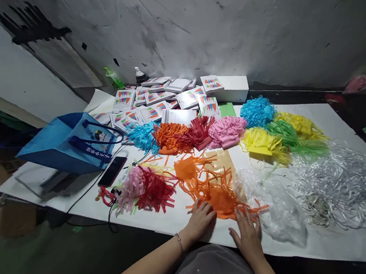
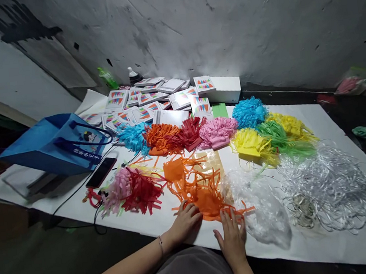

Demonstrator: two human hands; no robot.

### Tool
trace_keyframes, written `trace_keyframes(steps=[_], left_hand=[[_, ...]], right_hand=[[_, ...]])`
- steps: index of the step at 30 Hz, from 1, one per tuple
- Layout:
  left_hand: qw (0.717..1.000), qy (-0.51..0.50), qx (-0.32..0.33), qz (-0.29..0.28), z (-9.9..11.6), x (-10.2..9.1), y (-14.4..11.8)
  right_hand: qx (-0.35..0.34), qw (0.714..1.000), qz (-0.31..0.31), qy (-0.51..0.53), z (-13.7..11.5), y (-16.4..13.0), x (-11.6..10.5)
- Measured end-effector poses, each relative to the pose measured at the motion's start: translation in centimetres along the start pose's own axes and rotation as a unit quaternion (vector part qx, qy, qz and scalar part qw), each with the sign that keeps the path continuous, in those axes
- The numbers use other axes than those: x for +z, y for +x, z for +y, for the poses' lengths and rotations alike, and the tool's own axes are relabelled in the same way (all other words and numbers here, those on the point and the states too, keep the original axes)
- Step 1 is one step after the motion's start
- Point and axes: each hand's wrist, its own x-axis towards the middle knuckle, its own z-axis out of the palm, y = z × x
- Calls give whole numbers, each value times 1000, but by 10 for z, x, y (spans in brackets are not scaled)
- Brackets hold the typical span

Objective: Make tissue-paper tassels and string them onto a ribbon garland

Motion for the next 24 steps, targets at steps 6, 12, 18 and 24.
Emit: trace_keyframes(steps=[6,12,18,24], left_hand=[[998,-44,-52,11,4,3,-8],[981,-104,-162,17,9,3,6],[927,-214,-279,130,-12,-5,-8],[852,-238,-411,220,-52,-7,-33]], right_hand=[[-29,998,34,40,-11,8,-6],[-51,992,26,108,-26,18,14],[-25,996,-8,86,-21,15,10],[-18,996,-29,82,-22,20,3]])
